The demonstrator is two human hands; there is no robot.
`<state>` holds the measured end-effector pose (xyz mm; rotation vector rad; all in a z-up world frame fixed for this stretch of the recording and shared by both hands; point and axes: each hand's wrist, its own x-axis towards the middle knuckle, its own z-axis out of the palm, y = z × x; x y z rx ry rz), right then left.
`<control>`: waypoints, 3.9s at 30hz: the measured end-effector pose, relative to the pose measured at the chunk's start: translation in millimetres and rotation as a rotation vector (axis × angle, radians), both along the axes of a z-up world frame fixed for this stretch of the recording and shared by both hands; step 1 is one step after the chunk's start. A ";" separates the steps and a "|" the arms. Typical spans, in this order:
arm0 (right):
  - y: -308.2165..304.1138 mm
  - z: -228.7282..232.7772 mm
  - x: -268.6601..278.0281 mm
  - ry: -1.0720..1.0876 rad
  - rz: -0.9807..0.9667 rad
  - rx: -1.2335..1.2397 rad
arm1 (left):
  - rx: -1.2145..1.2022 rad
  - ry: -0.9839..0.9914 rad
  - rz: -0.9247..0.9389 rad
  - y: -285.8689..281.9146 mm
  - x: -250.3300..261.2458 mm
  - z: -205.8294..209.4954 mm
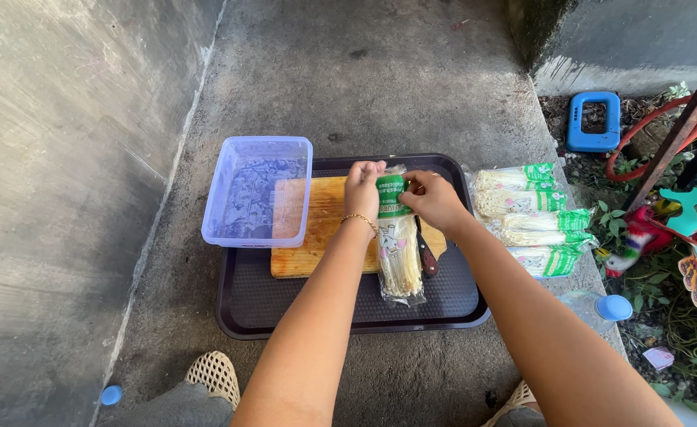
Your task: Cutting enoki mushrooms on a cutting board and organizing them.
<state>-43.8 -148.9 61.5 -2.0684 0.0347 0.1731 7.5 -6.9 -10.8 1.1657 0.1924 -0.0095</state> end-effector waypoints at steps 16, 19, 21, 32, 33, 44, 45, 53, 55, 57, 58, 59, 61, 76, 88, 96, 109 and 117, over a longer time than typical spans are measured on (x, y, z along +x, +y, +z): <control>0.2 16.3 6.8 0.488 0.140 0.289 | -0.034 0.260 -0.388 -4.3 -9.2 27.2; -2.8 15.1 10.0 0.535 0.135 0.232 | -0.025 0.153 -0.396 -6.9 -4.6 10.2; -5.7 12.5 14.2 0.529 0.191 0.129 | -0.153 0.145 -0.398 -8.2 -3.9 12.1; -23.3 9.3 3.3 0.423 0.037 0.418 | 0.676 -0.071 -0.325 -6.9 -18.5 29.5; -23.7 8.0 1.4 0.418 0.048 0.455 | 0.633 -0.143 -0.229 -7.6 -15.5 19.9; -40.3 12.5 -5.3 0.434 0.138 0.561 | 0.744 -0.026 -0.354 3.4 -23.2 29.5; -40.0 13.8 -6.8 0.428 0.128 0.592 | 0.772 0.022 -0.504 5.8 -28.8 40.8; -63.2 -13.0 -4.5 0.364 0.090 0.787 | 1.076 0.109 -0.614 4.4 -12.7 24.7; -65.2 -12.8 -4.4 0.356 0.071 0.795 | 1.113 0.126 -0.633 5.5 -4.6 12.2; -66.0 -11.8 -3.9 0.346 0.059 0.799 | 1.099 0.158 -0.694 6.1 -0.8 7.8; -68.7 -16.8 -1.2 0.346 0.059 0.800 | 1.099 0.158 -0.694 10.0 -6.0 17.9; -71.8 -22.0 0.8 0.318 0.017 0.819 | 1.002 0.137 -0.735 13.4 -11.9 27.6; -77.7 -25.8 1.9 0.289 -0.024 0.837 | 0.904 0.116 -0.774 21.2 -18.8 43.8; -74.8 -8.7 -5.8 0.075 -0.290 0.836 | -0.038 0.282 -0.293 75.1 6.4 26.1; -39.5 18.7 -25.3 0.292 -0.173 0.814 | 0.433 0.038 0.124 70.2 10.6 41.2; -46.6 -11.8 -14.3 0.359 0.009 0.823 | 0.737 0.045 0.331 94.5 19.0 17.8; -47.6 21.8 -22.4 0.357 0.073 0.822 | 0.713 -0.174 0.542 104.0 15.8 34.5; -70.5 26.4 -25.3 0.248 -0.055 0.895 | 0.465 -0.022 0.589 147.4 6.9 71.6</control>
